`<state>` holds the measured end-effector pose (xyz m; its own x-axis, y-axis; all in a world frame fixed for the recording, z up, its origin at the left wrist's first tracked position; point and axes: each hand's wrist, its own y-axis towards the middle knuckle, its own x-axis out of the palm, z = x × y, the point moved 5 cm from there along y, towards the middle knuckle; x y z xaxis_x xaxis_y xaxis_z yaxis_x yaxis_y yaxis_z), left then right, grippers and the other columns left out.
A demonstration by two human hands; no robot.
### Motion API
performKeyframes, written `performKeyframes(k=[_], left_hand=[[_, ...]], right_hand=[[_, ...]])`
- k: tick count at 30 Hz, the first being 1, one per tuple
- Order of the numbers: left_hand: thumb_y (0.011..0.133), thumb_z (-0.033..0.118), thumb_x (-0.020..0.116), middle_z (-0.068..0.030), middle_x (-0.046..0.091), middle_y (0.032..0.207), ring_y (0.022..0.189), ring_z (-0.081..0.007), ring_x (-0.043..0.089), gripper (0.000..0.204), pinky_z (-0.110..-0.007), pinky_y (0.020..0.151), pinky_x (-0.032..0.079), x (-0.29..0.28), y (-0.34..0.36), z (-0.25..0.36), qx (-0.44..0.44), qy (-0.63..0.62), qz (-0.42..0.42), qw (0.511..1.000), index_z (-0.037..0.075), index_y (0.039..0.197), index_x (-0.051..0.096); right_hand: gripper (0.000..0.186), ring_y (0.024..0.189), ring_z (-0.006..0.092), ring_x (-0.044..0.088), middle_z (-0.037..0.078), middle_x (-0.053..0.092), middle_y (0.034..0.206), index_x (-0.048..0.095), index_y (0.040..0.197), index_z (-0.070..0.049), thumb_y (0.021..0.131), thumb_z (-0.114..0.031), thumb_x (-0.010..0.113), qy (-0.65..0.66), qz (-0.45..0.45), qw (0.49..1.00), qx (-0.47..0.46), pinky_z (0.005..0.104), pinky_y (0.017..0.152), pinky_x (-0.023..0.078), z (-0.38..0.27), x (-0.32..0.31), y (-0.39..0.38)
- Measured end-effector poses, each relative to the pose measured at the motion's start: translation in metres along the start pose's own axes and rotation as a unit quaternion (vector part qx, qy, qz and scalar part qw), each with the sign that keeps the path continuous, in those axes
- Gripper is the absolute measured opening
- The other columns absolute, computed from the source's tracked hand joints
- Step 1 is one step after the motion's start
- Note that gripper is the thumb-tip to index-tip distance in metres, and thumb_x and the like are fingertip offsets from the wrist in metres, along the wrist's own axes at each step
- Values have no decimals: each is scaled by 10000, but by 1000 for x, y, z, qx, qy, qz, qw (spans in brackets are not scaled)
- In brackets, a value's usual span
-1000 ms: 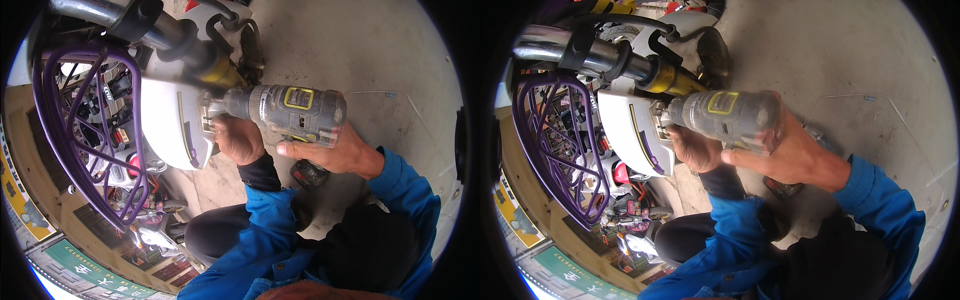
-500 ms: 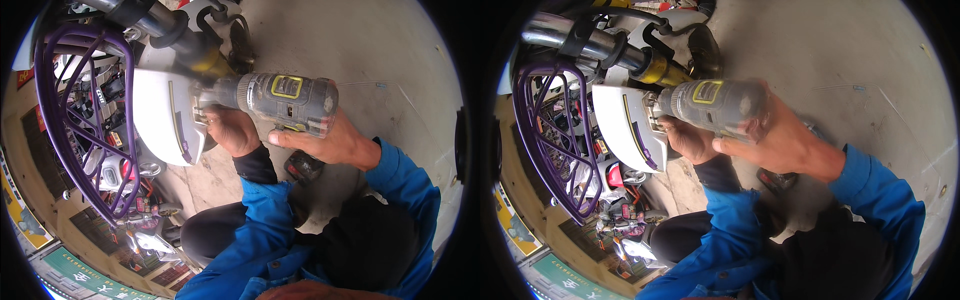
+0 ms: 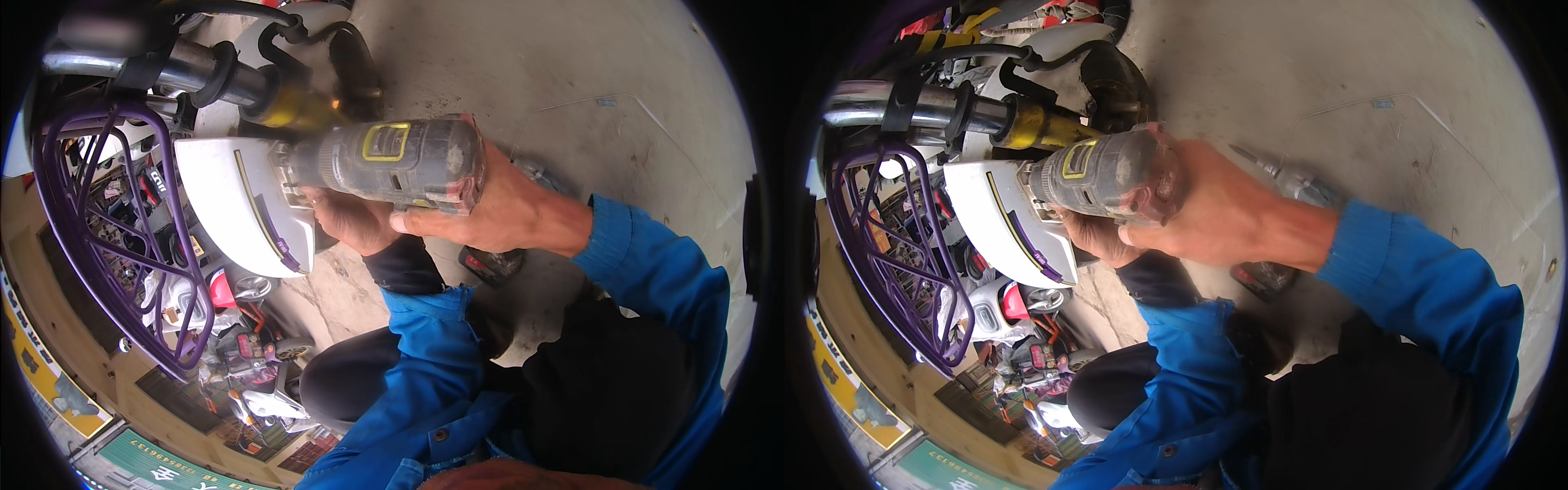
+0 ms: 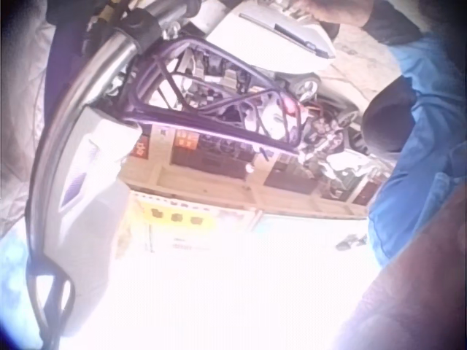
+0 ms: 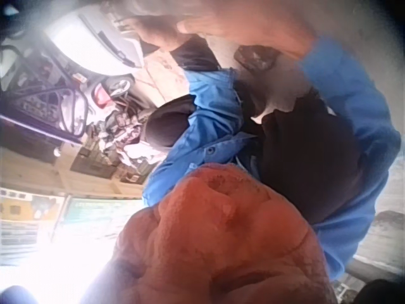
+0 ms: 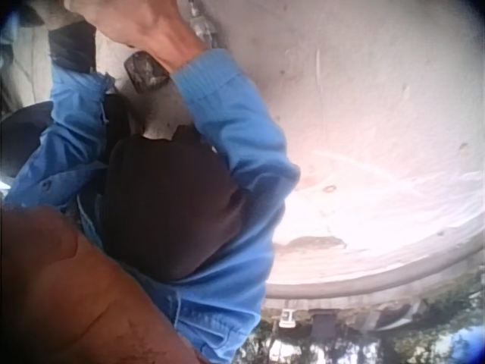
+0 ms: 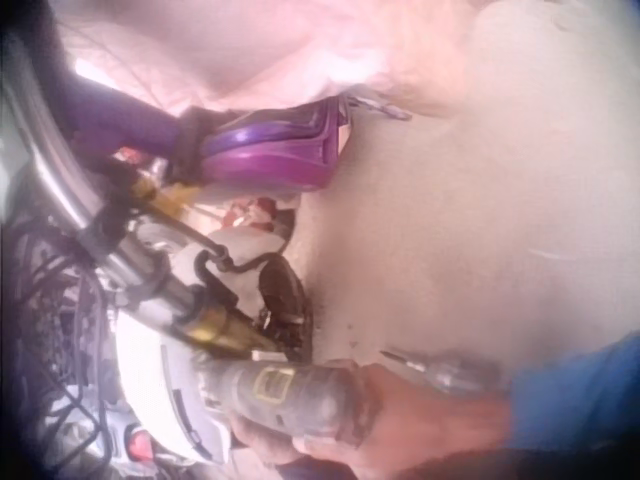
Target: The person uses a cordless impact driver and a screwdriver to remove and reinstall screws on the front fairing of a white scooter. They briefly stand and walk to retrieve a screwdriver before returning to continue the repair.
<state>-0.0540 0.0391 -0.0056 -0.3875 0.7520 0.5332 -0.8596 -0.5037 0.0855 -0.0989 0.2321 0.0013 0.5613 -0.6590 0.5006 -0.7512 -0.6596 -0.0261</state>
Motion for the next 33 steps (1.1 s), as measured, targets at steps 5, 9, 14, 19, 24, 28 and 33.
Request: performKeyframes(k=[5, 9, 14, 19, 24, 28, 33], left_hand=[[1031, 355, 655, -120, 680, 1340, 1203, -287, 675, 494, -473, 1047, 549, -6, 4, 0, 4, 21, -5, 1000, 45, 1408, 579], [1025, 352, 665, -107, 678, 1338, 1195, -279, 674, 502, -461, 1051, 542, -2, 3, 0, 18, -4, -10, 1000, 41, 1409, 579], [1005, 328, 705, -113, 679, 1331, 1196, -277, 668, 527, -456, 1054, 535, -3, 3, -2, 32, 10, 19, 999, 32, 1419, 571], [998, 318, 723, -113, 680, 1330, 1199, -271, 665, 529, -453, 1056, 531, 0, 3, -2, 31, 2, 17, 999, 29, 1415, 576], [1003, 328, 720, -105, 673, 1350, 1222, -265, 653, 530, -452, 1079, 515, -1, 2, -2, 40, 6, 11, 999, 31, 1420, 580], [1014, 365, 703, -114, 673, 1365, 1247, -280, 643, 540, -477, 1110, 492, -3, 5, -5, 35, 5, 24, 999, 32, 1422, 584], [1030, 383, 664, -143, 722, 1290, 1197, -308, 684, 479, -507, 1089, 519, -6, 6, -3, 36, 39, 50, 997, 29, 1352, 638]], right_hand=[[304, 824, 158, 665, 71, 711, 860, 687, 1037, 29, 808, -124, 816, 21, 7, 999, -41, 326, 804, 554, 17, 6, 7], [310, 831, 135, 680, 106, 759, 907, 710, 1065, 39, 807, -99, 814, -20, -10, 996, -91, 320, 808, 563, 3, 10, 7], [298, 822, 126, 687, 119, 776, 916, 722, 1071, 35, 813, -88, 806, -2, -12, 997, -80, 323, 783, 567, -1, 8, 7], [288, 816, 125, 688, 111, 775, 903, 723, 1052, 34, 813, -97, 816, -10, -15, 996, -83, 325, 774, 567, 0, 9, 8], [345, 889, 133, 693, 125, 765, 949, 706, 1096, 37, 810, -111, 830, -33, -26, 997, -61, 333, 821, 565, -2, 5, 8], [486, 1057, 161, 668, 129, 733, 1110, 645, 1224, 39, 804, -108, 841, -26, -5, 999, -42, 350, 944, 542, 6, 0, 9], [609, 1181, 190, 623, 130, 684, 1247, 581, 1325, 40, 799, -106, 852, 18, -4, 1000, -5, 370, 1037, 508, 10, 1, 9]])
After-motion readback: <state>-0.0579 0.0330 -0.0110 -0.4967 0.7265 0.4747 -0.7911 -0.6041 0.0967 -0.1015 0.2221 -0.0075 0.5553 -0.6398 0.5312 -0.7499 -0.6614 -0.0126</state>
